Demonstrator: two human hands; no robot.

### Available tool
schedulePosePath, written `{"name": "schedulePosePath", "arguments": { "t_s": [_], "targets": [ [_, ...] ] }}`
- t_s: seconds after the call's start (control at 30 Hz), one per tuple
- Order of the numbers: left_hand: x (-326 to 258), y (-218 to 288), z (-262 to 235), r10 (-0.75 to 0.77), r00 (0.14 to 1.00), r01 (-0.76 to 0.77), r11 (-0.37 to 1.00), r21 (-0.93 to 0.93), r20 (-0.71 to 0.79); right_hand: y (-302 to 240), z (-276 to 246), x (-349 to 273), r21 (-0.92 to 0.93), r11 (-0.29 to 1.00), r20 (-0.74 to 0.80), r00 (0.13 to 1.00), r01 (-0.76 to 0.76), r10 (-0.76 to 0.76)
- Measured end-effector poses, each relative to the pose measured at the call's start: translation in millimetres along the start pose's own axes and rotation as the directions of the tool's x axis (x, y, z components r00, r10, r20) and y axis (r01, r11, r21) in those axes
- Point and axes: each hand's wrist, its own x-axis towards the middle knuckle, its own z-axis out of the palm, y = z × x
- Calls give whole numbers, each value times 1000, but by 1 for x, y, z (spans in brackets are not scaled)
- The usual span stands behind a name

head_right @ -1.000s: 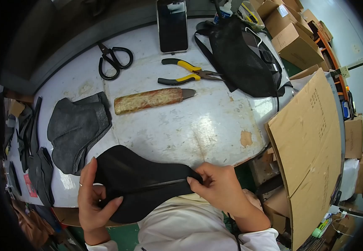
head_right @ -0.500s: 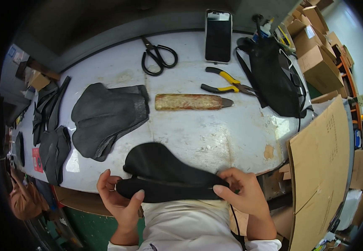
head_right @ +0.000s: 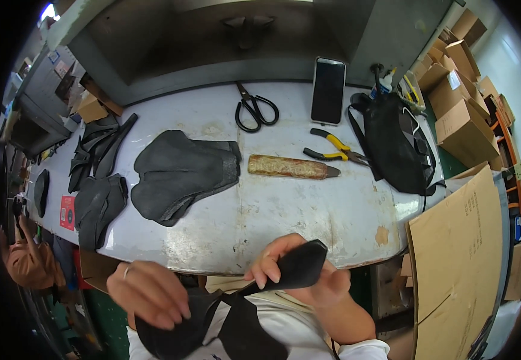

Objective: The person is inspecting and fitting black covers onto bicycle saddle bases at a workshop bench.

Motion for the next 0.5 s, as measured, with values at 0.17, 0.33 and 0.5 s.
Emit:
{"name": "schedulePosePath", "arguments": {
  "t_s": [0.17, 0.33, 0.5],
  "targets": [
    [24, 31, 43, 61, 945, -288, 620, 730, 321, -44, 30, 23, -971, 232, -38, 995, -59, 96],
    [11, -6, 58, 31, 541, -823, -187, 536, 841, -54, 34, 25, -928, 341, 90, 979, 149, -184],
    [-21, -4, 35, 90, 992, -127, 565, 815, 92, -62, 45, 15, -884, 466, -50, 988, 25, -149]
  ]
}}
